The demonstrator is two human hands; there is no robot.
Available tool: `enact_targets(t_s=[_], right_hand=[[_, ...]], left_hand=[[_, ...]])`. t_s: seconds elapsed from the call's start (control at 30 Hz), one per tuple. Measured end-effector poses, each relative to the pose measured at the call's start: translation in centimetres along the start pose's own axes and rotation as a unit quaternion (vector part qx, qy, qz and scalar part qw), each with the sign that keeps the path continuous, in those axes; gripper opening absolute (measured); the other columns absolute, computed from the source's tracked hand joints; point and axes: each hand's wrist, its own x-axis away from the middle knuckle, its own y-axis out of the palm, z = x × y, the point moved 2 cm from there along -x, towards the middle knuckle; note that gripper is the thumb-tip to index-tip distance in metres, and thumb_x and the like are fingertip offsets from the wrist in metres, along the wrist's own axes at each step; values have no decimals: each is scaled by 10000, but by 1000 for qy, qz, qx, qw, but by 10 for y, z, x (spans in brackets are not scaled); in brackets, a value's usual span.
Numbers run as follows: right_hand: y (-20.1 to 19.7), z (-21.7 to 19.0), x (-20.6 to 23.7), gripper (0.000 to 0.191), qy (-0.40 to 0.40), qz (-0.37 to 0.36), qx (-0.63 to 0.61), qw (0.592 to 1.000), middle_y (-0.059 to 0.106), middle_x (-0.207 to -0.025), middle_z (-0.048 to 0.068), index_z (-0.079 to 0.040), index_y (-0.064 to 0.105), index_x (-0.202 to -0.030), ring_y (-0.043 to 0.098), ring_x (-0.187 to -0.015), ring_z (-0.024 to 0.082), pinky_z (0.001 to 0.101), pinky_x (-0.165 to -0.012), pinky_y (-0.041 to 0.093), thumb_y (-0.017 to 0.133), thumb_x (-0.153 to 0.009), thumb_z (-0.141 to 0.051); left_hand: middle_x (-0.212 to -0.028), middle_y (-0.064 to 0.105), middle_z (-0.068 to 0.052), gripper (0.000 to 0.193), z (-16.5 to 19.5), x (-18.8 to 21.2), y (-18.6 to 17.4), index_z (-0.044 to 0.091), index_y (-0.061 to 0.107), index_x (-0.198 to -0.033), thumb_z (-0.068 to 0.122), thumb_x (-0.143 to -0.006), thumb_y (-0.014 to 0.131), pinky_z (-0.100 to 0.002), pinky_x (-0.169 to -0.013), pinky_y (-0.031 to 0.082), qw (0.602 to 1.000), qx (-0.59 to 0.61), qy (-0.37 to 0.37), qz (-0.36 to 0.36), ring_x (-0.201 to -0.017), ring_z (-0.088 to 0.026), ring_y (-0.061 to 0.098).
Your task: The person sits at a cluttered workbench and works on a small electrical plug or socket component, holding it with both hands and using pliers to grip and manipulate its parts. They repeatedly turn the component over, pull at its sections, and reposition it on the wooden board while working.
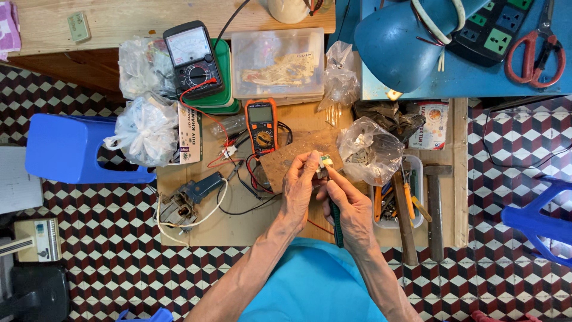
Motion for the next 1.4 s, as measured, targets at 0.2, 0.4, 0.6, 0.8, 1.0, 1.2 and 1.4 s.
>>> enact_targets(t_s=[0.2,0.4,0.6,0.8,1.0,1.2,1.4], right_hand=[[-7,6,4,456,15,15,-48,999,672,-886,68,-32,585,-1437,553,-607,92,225,-458,423,600,-1011,-196],[-9,6,4,437,-13,4,38,999,678,-910,49,-55,604,-1440,529,-646,67,201,-506,409,604,-1025,-192],[2,4,10,515,-68,12,135,988,709,-946,21,-40,477,-1498,526,-682,49,190,-576,439,617,-1019,-167],[6,-9,7,746,-68,-1,184,981,670,-878,0,-109,247,-1623,546,-734,36,189,-638,451,637,-987,-135],[10,-18,11,707,0,15,187,982,613,-773,-20,-126,351,-1608,493,-617,41,203,-516,420,645,-967,-159],[14,-22,15,678,24,18,147,989,584,-718,-21,-144,373,-1600,496,-576,38,200,-478,415,622,-971,-177],[11,-14,10,654,-11,3,174,985,603,-741,-18,-125,391,-1579,512,-604,31,194,-494,425,638,-977,-188]], left_hand=[[-932,642,-16,365,-4,3,5,87,666,-1172,410,-1029,577,-244,-754,522,998,-56,35,0,-814,-88,587],[-957,645,-8,340,-2,4,4,104,658,-1157,405,-1041,551,-246,-745,525,998,-63,30,-7,-826,-95,587],[-974,641,-9,335,-4,7,4,104,644,-1178,397,-1067,525,-232,-724,517,999,8,7,-43,-845,-79,581],[-987,664,-22,352,-4,7,1,129,623,-1228,416,-1060,506,-225,-700,519,997,47,-23,-61,-864,-101,626],[-994,640,-21,337,-14,8,3,119,609,-1230,399,-1078,497,-243,-739,536,996,71,1,-57,-874,-105,614],[-995,640,-33,324,-24,1,2,106,604,-1227,377,-1084,499,-238,-765,525,996,31,75,-27,-866,-105,615],[-976,621,-29,340,-22,1,-2,114,596,-1220,401,-1089,471,-248,-707,519,997,-8,78,-23,-839,-98,605]])
